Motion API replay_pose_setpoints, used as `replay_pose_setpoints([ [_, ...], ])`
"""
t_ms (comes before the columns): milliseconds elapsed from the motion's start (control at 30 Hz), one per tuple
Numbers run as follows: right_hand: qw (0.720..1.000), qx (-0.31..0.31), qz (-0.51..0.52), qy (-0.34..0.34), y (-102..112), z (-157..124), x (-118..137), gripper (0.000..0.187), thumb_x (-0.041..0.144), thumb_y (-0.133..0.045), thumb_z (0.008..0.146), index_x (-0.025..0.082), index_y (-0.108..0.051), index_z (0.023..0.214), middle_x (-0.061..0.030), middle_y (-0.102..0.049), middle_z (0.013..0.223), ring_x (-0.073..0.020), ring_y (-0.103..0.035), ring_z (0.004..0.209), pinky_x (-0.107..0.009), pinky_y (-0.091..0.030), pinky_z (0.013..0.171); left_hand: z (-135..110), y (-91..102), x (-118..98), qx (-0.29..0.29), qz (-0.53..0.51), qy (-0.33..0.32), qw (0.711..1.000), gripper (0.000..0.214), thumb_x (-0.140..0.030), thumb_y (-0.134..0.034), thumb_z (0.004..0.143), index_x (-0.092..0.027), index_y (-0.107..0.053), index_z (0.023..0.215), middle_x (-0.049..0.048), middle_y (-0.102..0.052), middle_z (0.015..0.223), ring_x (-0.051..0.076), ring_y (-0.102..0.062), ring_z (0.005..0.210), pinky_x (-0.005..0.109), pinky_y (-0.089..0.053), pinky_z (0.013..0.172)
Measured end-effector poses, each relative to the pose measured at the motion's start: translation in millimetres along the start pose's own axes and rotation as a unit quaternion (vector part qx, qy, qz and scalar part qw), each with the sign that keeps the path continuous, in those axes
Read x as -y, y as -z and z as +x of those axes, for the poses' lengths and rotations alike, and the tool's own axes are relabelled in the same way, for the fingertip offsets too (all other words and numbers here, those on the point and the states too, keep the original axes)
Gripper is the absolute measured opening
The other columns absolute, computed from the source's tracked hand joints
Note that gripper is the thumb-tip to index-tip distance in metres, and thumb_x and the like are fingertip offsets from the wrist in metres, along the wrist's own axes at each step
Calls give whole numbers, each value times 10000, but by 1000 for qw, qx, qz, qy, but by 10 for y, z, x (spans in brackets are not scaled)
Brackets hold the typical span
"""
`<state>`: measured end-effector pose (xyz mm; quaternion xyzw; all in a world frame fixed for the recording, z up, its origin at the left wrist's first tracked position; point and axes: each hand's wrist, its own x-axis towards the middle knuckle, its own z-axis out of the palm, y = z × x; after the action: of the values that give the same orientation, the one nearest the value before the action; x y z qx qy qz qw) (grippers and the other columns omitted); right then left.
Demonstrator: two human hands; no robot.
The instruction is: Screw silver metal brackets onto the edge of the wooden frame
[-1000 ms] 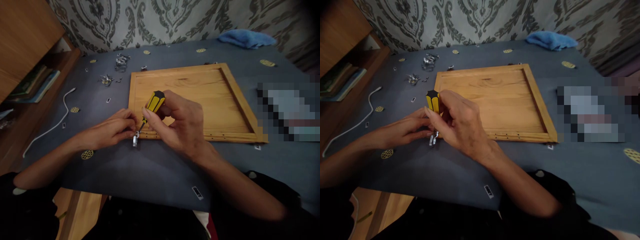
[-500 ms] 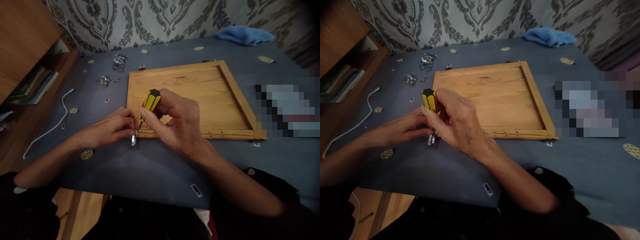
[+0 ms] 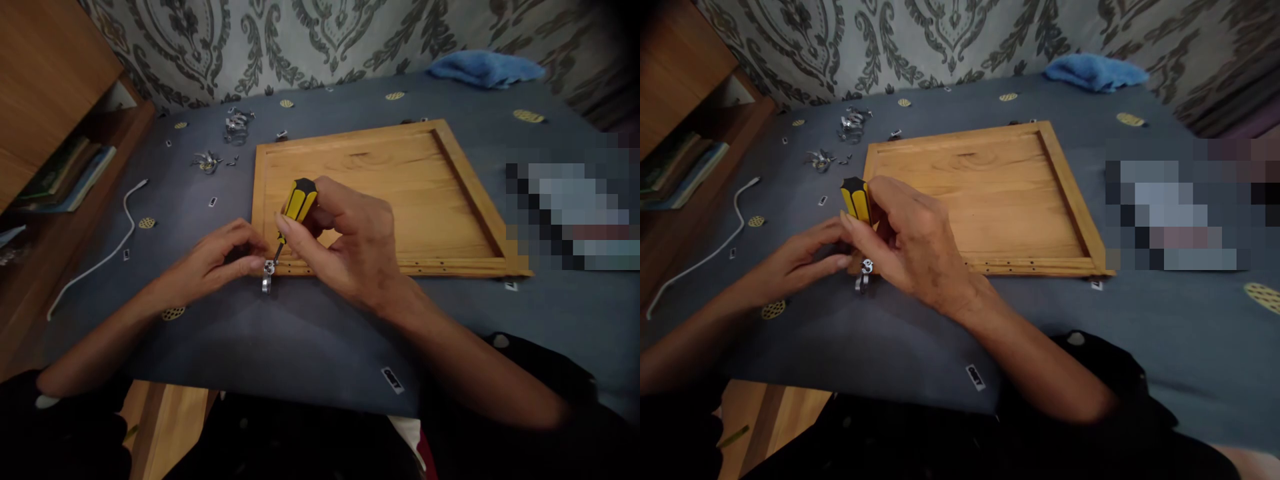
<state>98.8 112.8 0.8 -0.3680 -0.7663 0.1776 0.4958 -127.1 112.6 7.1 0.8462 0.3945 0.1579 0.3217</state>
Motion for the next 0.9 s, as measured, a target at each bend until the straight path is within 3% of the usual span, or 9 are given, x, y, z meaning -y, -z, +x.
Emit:
replay_pose_setpoints([
  [100,1000,-2,-5,0,0,2,-2,295,352,-655,947,257,-469,738,12,-585,692,-157,-597,654,-306,-527,642,-130,-106,34,-25,40,-6,999,501,-635,-650,901,-248,-622,1218,84,-599,1242,269,-559,1154,434,-467,1012],
  [200,1000,-8,-7,8,-2,5,-4,298,334,-657,945,255,-465,731,20,-584,670,-144,-581,627,-295,-508,628,-205,-224,70,-46,82,-11,996,589,-672,-677,858,-245,-611,1258,94,-584,1244,276,-537,1156,441,-474,990],
  [367,1000,-10,-10,18,-6,10,5,260,320,-639,950,256,-492,745,32,-581,628,-144,-568,593,-299,-492,600,-212,-342,117,-81,88,-21,993,519,-600,-710,871,-243,-623,1237,92,-573,1235,270,-522,1146,444,-476,981],
  [567,1000,-16,-2,15,-7,11,26,237,335,-654,945,248,-527,765,34,-586,623,-137,-570,576,-287,-473,558,-170,-353,125,-89,48,-22,995,451,-540,-773,841,-233,-645,1146,83,-592,1197,262,-545,1133,437,-476,981],
  [700,1000,-15,25,-7,-21,-2,33,242,383,-679,937,245,-553,784,28,-583,649,-137,-570,569,-291,-482,547,-157,-348,124,-89,34,-11,995,460,-551,-790,817,-232,-644,1115,73,-591,1183,257,-546,1123,432,-472,983],
  [900,993,-69,73,-61,10,-10,114,182,316,-659,949,234,-572,812,24,-592,710,-114,-573,558,-272,-494,526,-164,-357,148,-92,23,-26,995,443,-539,-786,827,-221,-643,1102,67,-589,1169,242,-541,1102,412,-457,976],
])
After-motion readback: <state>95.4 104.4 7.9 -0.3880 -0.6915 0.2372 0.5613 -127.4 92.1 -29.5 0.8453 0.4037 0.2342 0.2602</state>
